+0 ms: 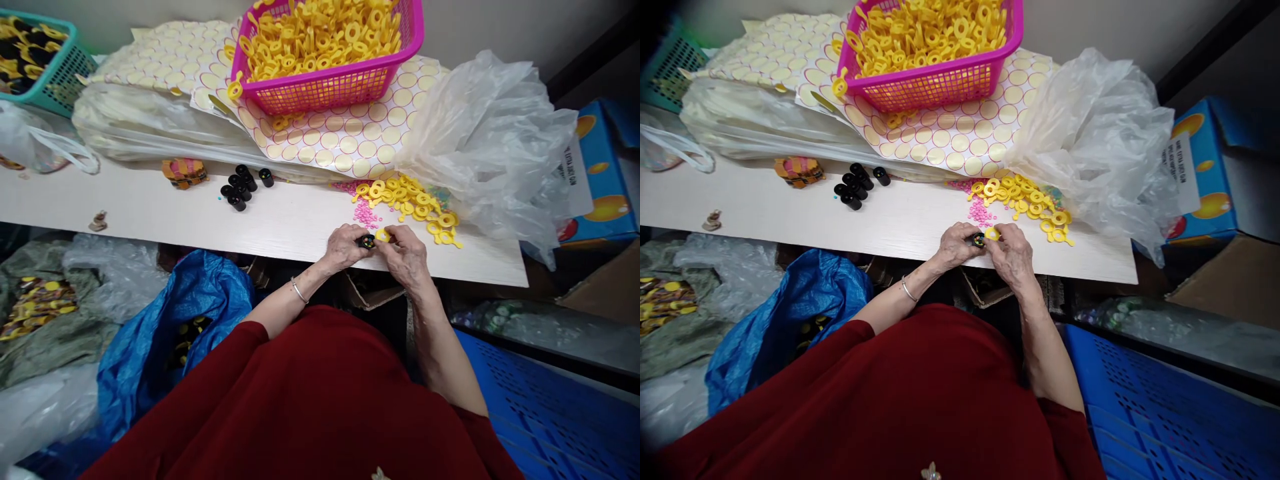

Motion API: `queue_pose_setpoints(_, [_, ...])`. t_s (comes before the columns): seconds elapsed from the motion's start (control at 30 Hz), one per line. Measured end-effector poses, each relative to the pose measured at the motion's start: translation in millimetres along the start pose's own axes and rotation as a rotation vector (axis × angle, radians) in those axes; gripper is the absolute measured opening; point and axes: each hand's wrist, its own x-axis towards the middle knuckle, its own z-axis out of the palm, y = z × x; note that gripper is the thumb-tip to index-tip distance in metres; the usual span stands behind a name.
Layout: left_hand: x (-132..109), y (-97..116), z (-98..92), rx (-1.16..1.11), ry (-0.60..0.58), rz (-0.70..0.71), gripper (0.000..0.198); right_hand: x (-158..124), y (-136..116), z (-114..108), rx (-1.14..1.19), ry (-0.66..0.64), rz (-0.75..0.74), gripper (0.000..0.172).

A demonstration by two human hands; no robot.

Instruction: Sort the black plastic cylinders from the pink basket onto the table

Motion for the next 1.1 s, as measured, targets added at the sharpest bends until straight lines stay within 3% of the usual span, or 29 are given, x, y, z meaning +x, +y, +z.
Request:
queue_pose_setpoints(0.1, [-0.7, -0.9, 1.6, -0.007, 0.001, 0.003, 0.022, -2.6, -11.9, 2.1, -0.018, -0.064, -0.083, 0.027])
queue_pose_setpoints(0.27, [-2.2, -1.4, 1.2, -0.067, 0.025, 0.000, 0.021, -2.9, -24.4, 2.0, -0.119, -0.123, -0.054, 0.029])
queue_pose_setpoints(0.4, [-3.4, -2.7, -4.3, -0.382, 0.049, -0.008, 0.030, -2.1, -24.7, 4.7, -0.084, -0.113, -0.037, 0.027])
queue_pose_setpoints(0.5, [-3.4, -2.1, -6.7, -0.647, 0.064, -0.070, 0.024, -2.2, -21.7, 11.4, -0.012, -0.068, -0.039, 0.022])
queue_pose_setpoints(0.63, [-1.1, 0.5, -5.4, -0.722, 0.029, -0.106, 0.021, -4.5, -19.7, 18.4, 0.147, 0.009, 0.000, 0.021])
queue_pose_setpoints(0.77, [1.3, 2.1, -7.2, -0.708, 0.012, -0.141, 0.019, -6.7, -23.4, 16.5, 0.429, 0.032, 0.116, 0.025])
queue_pose_setpoints(0.93, [1.3, 8.8, -11.5, -0.779, 0.012, -0.216, 0.021, -3.5, -30.5, 20.4, 0.943, 0.034, 0.456, 0.041])
queue_pose_setpoints(1.1, [-0.7, 18.3, -7.7, -0.884, 0.016, -0.456, 0.026, 4.7, -31.1, 33.4, 1.045, 0.064, 0.597, 0.037])
